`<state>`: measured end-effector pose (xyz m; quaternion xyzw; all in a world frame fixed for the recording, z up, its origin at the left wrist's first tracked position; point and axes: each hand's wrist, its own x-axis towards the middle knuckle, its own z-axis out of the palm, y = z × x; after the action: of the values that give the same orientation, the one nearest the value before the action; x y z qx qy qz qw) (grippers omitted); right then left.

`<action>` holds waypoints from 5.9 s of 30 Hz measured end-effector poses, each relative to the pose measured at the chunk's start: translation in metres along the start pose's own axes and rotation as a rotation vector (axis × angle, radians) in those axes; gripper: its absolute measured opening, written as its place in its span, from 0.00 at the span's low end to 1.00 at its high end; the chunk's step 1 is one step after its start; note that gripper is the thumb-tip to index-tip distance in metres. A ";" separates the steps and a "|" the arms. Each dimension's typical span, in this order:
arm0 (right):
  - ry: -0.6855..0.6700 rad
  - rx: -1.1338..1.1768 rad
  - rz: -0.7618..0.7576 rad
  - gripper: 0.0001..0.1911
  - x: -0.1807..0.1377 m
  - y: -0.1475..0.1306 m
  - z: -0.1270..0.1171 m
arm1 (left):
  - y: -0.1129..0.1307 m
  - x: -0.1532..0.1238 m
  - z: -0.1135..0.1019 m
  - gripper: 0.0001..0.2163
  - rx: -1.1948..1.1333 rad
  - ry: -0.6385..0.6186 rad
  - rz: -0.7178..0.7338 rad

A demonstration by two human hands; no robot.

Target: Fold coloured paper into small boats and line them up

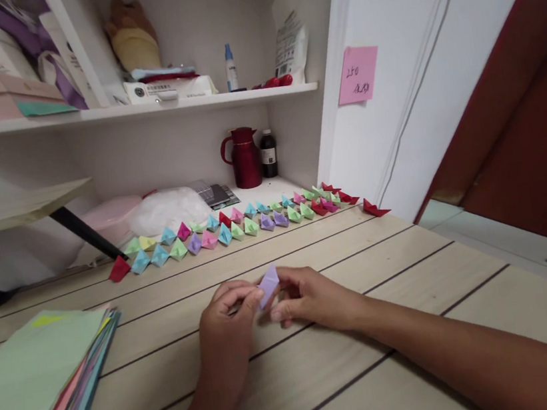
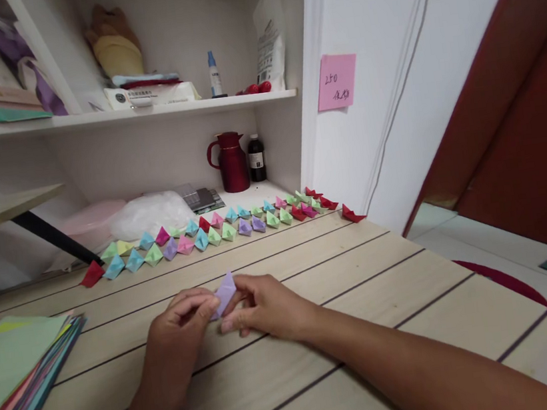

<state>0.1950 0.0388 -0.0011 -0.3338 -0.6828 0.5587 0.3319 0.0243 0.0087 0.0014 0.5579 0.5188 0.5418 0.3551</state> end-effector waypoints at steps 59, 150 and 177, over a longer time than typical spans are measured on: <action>0.083 -0.647 -0.218 0.09 0.006 0.008 -0.038 | -0.014 0.007 -0.005 0.05 0.724 -0.258 0.208; 0.253 -0.579 0.028 0.12 0.004 0.001 -0.050 | -0.004 -0.011 0.006 0.08 1.055 -0.291 0.385; 0.156 -0.529 0.032 0.12 0.000 -0.001 -0.040 | -0.006 -0.005 0.007 0.11 0.722 -0.323 0.319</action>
<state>0.2283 0.0606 0.0059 -0.4616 -0.7720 0.3390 0.2758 0.0300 0.0066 -0.0068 0.7975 0.5199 0.2791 0.1253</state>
